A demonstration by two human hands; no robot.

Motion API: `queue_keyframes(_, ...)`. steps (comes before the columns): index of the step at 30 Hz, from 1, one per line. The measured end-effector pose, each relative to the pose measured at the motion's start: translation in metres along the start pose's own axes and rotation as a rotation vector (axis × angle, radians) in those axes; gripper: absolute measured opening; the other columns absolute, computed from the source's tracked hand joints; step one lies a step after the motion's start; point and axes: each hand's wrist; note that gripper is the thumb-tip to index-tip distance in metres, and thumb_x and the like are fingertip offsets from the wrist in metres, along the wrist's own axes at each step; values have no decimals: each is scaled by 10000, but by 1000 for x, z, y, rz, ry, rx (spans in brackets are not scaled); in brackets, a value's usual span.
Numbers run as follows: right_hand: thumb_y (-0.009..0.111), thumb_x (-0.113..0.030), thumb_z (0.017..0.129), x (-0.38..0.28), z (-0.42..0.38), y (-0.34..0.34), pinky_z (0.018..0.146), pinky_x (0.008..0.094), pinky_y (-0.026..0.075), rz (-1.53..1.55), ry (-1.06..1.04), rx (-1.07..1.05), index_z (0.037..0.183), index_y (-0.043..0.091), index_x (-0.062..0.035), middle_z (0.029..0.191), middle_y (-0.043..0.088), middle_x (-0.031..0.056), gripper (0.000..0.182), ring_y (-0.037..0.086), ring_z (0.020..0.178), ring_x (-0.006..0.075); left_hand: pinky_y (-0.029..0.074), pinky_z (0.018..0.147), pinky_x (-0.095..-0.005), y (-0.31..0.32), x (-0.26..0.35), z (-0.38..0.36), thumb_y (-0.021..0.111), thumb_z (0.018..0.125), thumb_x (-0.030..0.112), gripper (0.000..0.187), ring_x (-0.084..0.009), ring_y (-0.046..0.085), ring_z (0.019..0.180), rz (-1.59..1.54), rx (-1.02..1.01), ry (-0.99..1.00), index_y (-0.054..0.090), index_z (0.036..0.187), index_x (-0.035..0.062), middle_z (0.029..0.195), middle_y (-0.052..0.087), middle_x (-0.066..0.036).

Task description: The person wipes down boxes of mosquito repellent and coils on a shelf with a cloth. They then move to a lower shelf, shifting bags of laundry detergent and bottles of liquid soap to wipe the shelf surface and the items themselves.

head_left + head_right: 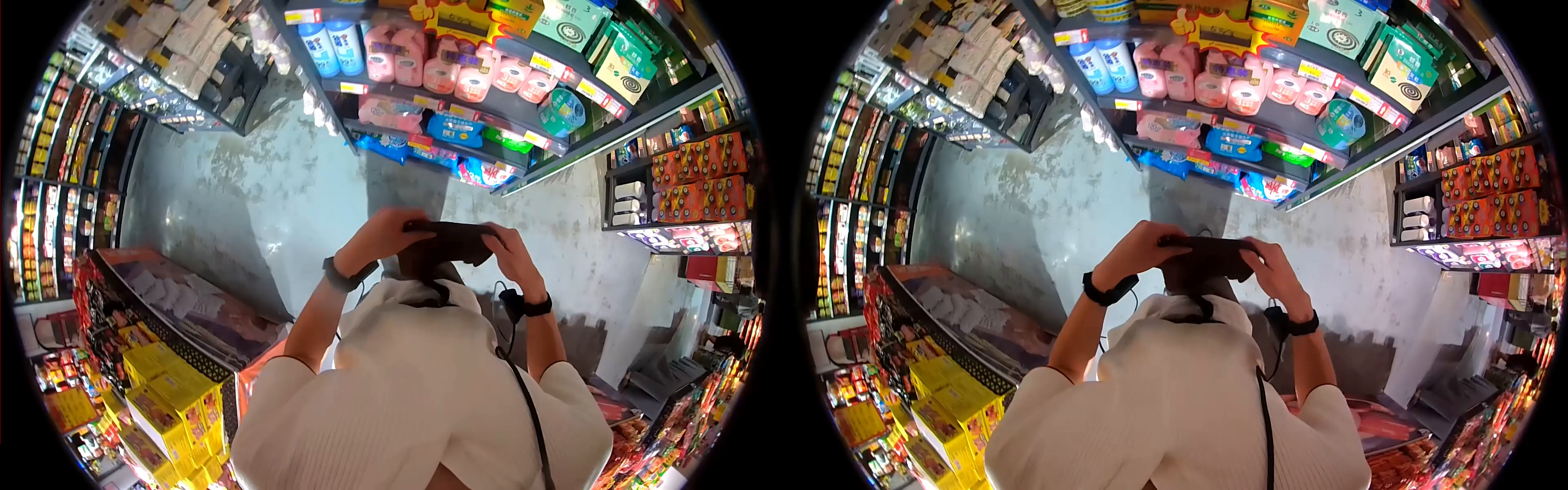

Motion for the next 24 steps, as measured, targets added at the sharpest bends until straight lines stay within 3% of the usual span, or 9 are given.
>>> queue_keyframes(4,597,-142,1008,28,31,-33,791,274,478,406,377,170,1232,656,11,1002,674,45,277,603,909,128,550,747,-332,-23,14,69,742,920,105,161,-226,704,808,32,108,195,713,1051,17,900,732,-121)
queue_keyframes(8,624,-292,937,-36,58,-55,827,324,531,638,-304,41,1249,628,46,1089,701,121,460,673,983,223,549,772,-324,-49,20,126,752,919,100,180,-224,714,859,38,88,322,707,1079,31,946,729,-111)
queue_keyframes(9,552,-324,922,-57,71,-60,835,373,546,829,62,295,1162,649,68,1096,710,168,470,683,940,280,551,780,-323,-54,25,135,753,920,98,187,-225,716,856,28,94,380,704,1090,37,941,729,-109)
queue_keyframes(12,485,-265,915,-32,87,-105,847,389,553,1266,-284,-63,1058,685,70,973,717,193,415,680,906,327,558,805,-324,-75,42,161,757,925,94,203,-220,724,889,50,91,479,694,1106,30,969,730,-111)
queue_keyframes(15,426,-337,958,-15,91,-137,742,398,573,1122,-441,155,1019,695,55,936,718,187,479,681,812,313,565,821,-321,-101,55,181,733,931,56,182,-214,725,931,-6,29,442,685,1099,3,1016,729,-115)
queue_keyframes(16,483,-360,986,-22,92,-125,745,421,586,674,-283,979,1078,678,48,976,713,176,461,690,827,295,567,826,-316,-113,57,189,718,933,36,174,-212,725,943,-2,56,455,684,1100,-3,1027,727,-114)
queue_keyframes(18,577,-276,992,-48,80,-125,839,432,580,-406,-336,964,1146,670,12,1060,706,169,339,688,957,295,568,830,-311,-135,62,200,703,935,15,169,-210,724,956,6,79,470,682,1100,-10,1038,726,-112)
queue_keyframes(19,682,-156,946,-25,87,-132,930,445,565,332,-351,892,1243,633,-18,1184,678,165,331,651,1117,292,569,811,-317,-147,66,205,713,934,44,167,-223,729,920,5,165,529,687,1090,-9,1006,721,-126)
queue_keyframes(24,605,-154,1024,-54,128,-143,1040,417,523,1090,-423,652,1402,509,-35,1357,596,105,408,623,1188,249,563,870,-305,-205,91,218,695,914,-21,266,-211,698,981,26,529,570,642,1174,-13,1145,683,-149)
Point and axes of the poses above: each hand's wrist, its own z-axis towards the middle knuckle, its own y-axis out of the palm, x = y × z
